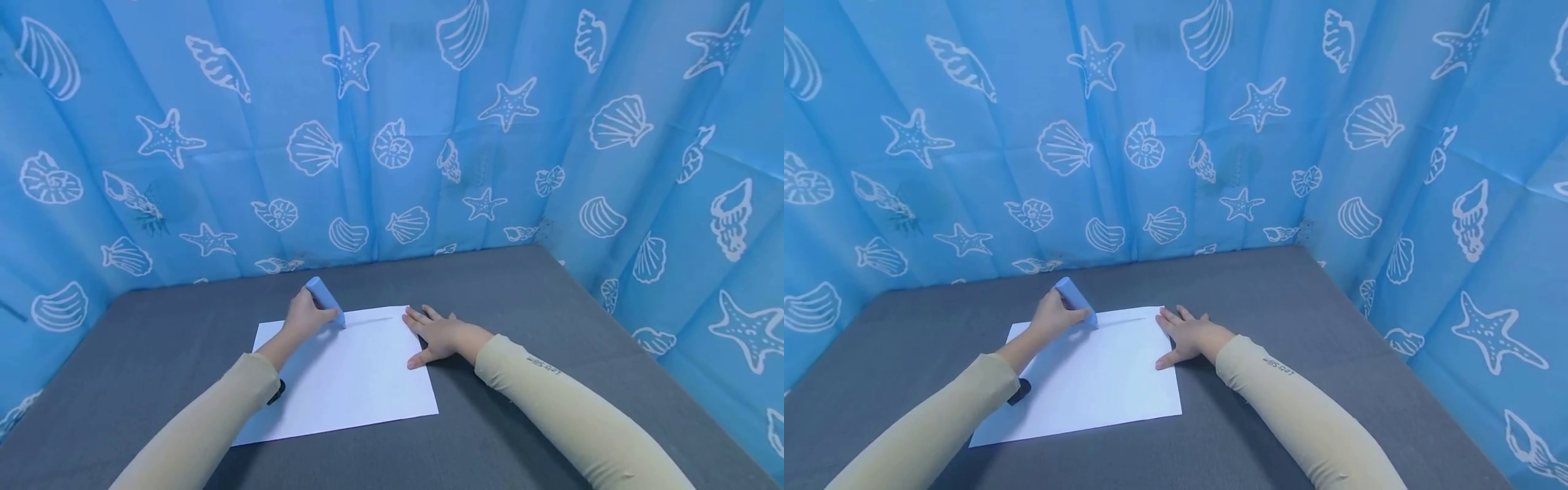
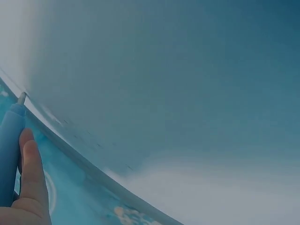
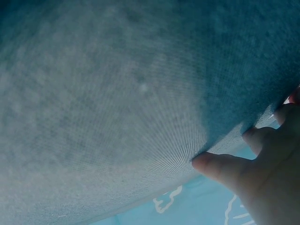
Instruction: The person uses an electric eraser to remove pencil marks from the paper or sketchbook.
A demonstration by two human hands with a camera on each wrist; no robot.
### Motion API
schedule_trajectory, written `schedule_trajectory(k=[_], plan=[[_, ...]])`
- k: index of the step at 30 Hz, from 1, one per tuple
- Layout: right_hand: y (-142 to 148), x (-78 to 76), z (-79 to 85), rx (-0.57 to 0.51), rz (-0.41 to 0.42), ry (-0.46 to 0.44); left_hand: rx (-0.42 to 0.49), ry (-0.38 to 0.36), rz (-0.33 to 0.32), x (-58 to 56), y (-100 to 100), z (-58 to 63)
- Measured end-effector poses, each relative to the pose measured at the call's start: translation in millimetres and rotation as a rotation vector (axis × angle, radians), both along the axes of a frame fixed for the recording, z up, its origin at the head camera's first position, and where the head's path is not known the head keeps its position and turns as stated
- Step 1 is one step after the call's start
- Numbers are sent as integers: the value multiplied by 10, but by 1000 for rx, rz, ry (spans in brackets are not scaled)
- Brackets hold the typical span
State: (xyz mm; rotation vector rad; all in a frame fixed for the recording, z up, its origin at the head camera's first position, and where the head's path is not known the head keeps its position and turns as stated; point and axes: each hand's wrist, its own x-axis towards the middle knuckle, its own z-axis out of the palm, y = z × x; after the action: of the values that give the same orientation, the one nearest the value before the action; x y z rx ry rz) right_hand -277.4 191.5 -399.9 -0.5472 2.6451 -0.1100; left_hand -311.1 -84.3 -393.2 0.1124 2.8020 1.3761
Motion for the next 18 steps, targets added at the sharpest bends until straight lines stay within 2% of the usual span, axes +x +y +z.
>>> schedule_trajectory(k=[4,7,14,18], plan=[[-6,-15,-6,6,-1,2,-8,-16,35,11,-110,18],[-7,-14,5,1,-4,7,-19,-13,34,8,-165,18],[13,8,14,-1,10,1,-4,-4,-1,-2,-37,-2],[12,8,19,-4,10,2,-5,-20,19,12,-79,10]])
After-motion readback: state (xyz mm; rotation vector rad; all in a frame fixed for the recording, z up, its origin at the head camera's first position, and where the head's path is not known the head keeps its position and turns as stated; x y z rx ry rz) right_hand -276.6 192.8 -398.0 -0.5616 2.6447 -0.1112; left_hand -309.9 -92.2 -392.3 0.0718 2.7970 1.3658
